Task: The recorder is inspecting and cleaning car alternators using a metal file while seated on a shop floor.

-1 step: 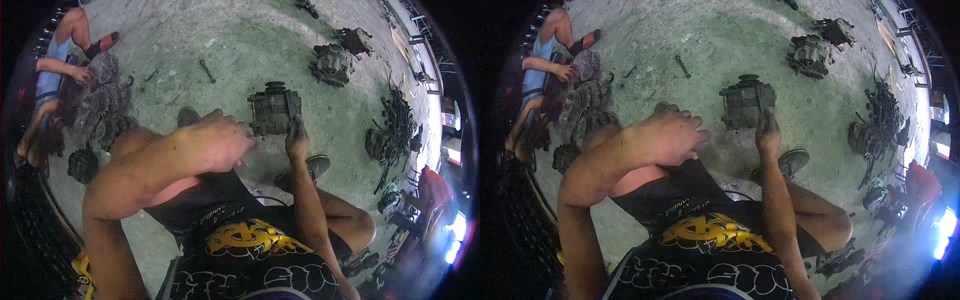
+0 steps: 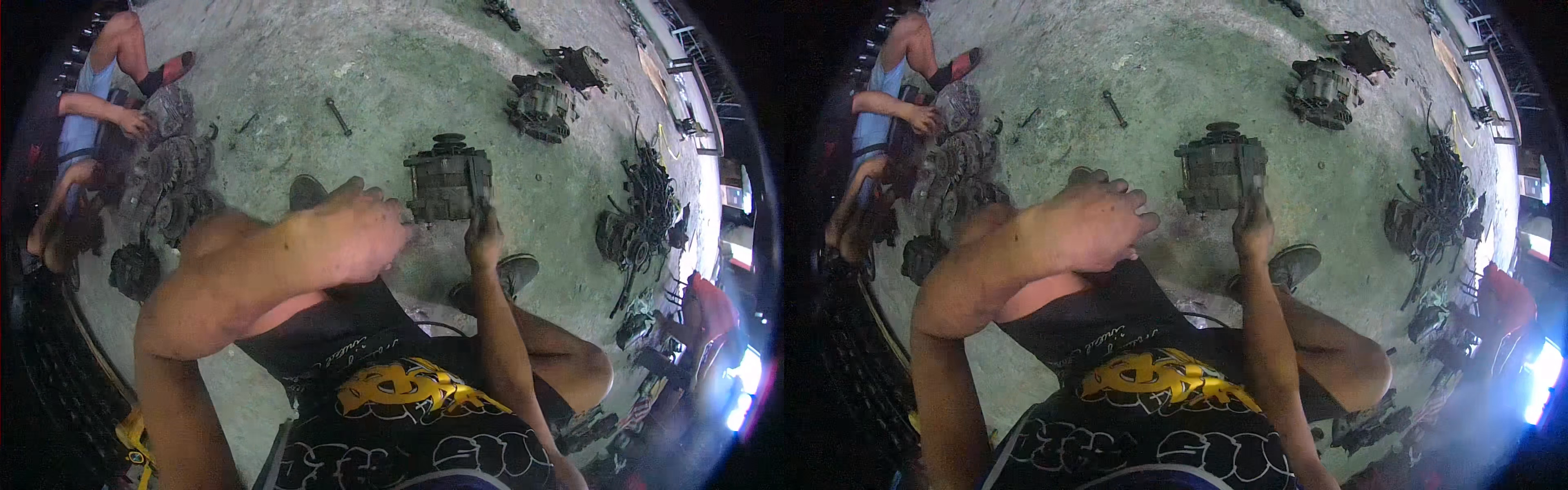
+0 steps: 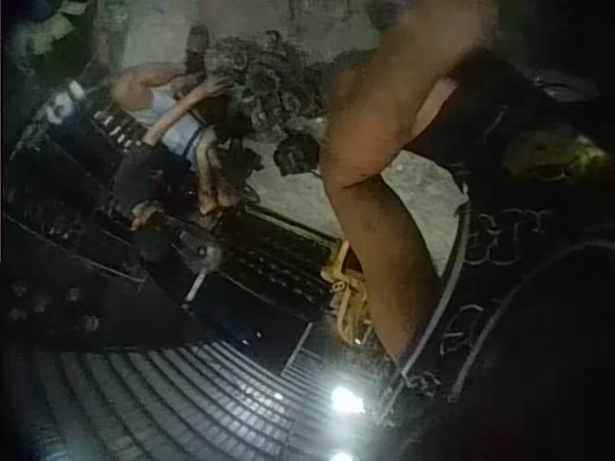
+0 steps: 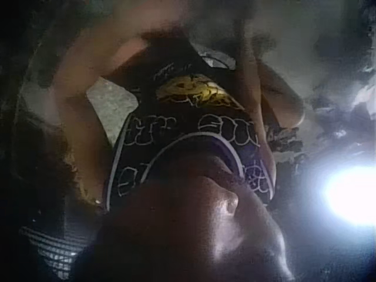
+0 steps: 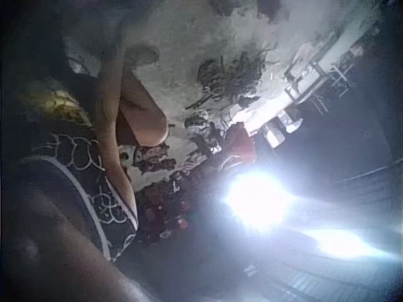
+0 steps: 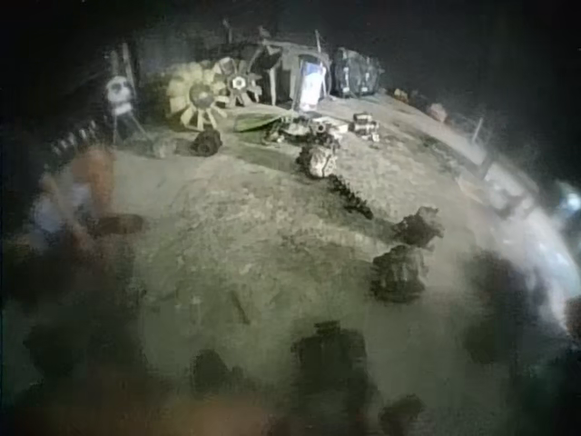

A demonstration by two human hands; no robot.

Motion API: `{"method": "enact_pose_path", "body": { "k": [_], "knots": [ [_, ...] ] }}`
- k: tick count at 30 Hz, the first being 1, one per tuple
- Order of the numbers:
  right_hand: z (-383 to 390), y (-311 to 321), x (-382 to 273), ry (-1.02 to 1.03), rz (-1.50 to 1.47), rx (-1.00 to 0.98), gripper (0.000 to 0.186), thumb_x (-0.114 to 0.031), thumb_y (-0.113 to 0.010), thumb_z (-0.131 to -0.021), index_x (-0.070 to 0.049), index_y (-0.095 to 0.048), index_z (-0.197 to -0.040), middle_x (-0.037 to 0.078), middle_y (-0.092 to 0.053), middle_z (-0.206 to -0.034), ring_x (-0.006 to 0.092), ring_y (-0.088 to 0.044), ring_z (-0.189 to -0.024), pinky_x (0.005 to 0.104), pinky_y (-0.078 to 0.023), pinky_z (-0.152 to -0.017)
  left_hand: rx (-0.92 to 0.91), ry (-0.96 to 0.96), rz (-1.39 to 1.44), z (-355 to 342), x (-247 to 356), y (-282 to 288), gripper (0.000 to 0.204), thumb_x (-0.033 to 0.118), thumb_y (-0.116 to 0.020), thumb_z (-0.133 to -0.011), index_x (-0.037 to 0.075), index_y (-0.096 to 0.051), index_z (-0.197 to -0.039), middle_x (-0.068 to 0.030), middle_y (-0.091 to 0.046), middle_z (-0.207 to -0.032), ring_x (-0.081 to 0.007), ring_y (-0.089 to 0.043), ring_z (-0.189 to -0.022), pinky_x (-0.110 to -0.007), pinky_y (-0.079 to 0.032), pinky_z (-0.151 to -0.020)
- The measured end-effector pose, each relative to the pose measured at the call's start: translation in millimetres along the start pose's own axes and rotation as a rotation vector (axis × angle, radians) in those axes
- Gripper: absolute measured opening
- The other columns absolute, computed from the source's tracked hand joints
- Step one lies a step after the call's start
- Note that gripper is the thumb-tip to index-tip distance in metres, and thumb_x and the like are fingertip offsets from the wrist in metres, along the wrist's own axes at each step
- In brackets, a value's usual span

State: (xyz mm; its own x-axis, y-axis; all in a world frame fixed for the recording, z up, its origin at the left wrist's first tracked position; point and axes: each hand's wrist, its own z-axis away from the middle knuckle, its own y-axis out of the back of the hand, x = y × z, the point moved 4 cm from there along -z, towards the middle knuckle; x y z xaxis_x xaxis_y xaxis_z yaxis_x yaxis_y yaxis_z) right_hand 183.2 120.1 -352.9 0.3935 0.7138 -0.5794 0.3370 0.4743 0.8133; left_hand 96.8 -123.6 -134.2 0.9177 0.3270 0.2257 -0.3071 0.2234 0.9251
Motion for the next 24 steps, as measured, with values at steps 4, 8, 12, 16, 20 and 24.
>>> {"method": "enact_pose_path", "body": {
  "k": [4, 8, 12, 16, 20, 24],
  "knots": [
    [-34.9, 2.3, 5.1, 0.006, 0.069, -0.040, 0.036, -0.025, -0.054, -0.093, -0.005, -0.056, -0.123, 0.023, -0.061, -0.115, 0.0411, -0.059, -0.106, 0.0445, -0.049, -0.088, -0.202, 0.000, 0.029, -11.5, 7.6, 10.3, 0.039, 0.033, -0.069, -0.080, 0.011, -0.060, -0.111, -0.0097, -0.059, -0.103, -0.0284, -0.058, -0.105, -0.048, -0.047, -0.084],
    [-38.6, 6.6, -13.8, 0.009, 0.130, -0.110, 0.035, -0.025, -0.053, -0.094, -0.003, -0.057, -0.121, 0.024, -0.062, -0.112, 0.0413, -0.060, -0.105, 0.0431, -0.049, -0.088, -0.160, -0.049, 0.103, -6.4, 4.7, 0.2, 0.040, 0.032, -0.069, -0.080, 0.008, -0.060, -0.110, -0.0119, -0.059, -0.104, -0.0303, -0.058, -0.104, -0.048, -0.047, -0.084],
    [3.4, 14.3, 26.3, 0.093, 0.090, -0.076, 0.034, -0.027, -0.056, -0.092, -0.014, -0.054, -0.123, 0.023, -0.063, -0.103, 0.0465, -0.061, -0.091, 0.0502, -0.051, -0.073, -0.237, 0.006, 0.085, -1.9, 2.0, 6.1, 0.041, 0.032, -0.069, -0.080, 0.007, -0.059, -0.111, -0.0134, -0.059, -0.105, -0.0318, -0.058, -0.102, -0.050, -0.047, -0.084],
    [-46.6, 19.5, 61.3, -0.230, 0.045, 0.071, 0.034, -0.026, -0.054, -0.093, -0.009, -0.054, -0.122, 0.023, -0.066, -0.094, 0.0441, -0.063, -0.089, 0.0487, -0.051, -0.068, -0.163, -0.085, 0.112, -14.3, 11.1, 12.5, 0.041, 0.033, -0.069, -0.080, 0.009, -0.059, -0.111, -0.0128, -0.059, -0.104, -0.0311, -0.059, -0.101, -0.049, -0.048, -0.084],
    [-24.7, 23.9, -16.0, -0.345, -0.180, -0.058, 0.037, -0.033, -0.051, -0.096, -0.006, -0.056, -0.120, 0.021, -0.067, -0.103, 0.0382, -0.064, -0.098, 0.0449, -0.049, -0.079, -0.177, -0.028, 0.074, 1.7, 4.7, 11.7, 0.041, 0.034, -0.068, -0.080, 0.010, -0.060, -0.113, -0.0121, -0.059, -0.103, -0.0300, -0.059, -0.102, -0.047, -0.048, -0.083],
    [-16.9, -5.8, 30.8, 0.114, 0.002, 0.281, 0.032, -0.028, -0.051, -0.095, -0.009, -0.057, -0.120, 0.021, -0.067, -0.096, 0.0383, -0.066, -0.092, 0.0437, -0.050, -0.073, -0.184, -0.029, 0.073, -15.6, 9.5, 19.4, 0.041, 0.034, -0.069, -0.080, 0.011, -0.060, -0.113, -0.0116, -0.059, -0.104, -0.0298, -0.059, -0.102, -0.047, -0.047, -0.084]
  ]
}}
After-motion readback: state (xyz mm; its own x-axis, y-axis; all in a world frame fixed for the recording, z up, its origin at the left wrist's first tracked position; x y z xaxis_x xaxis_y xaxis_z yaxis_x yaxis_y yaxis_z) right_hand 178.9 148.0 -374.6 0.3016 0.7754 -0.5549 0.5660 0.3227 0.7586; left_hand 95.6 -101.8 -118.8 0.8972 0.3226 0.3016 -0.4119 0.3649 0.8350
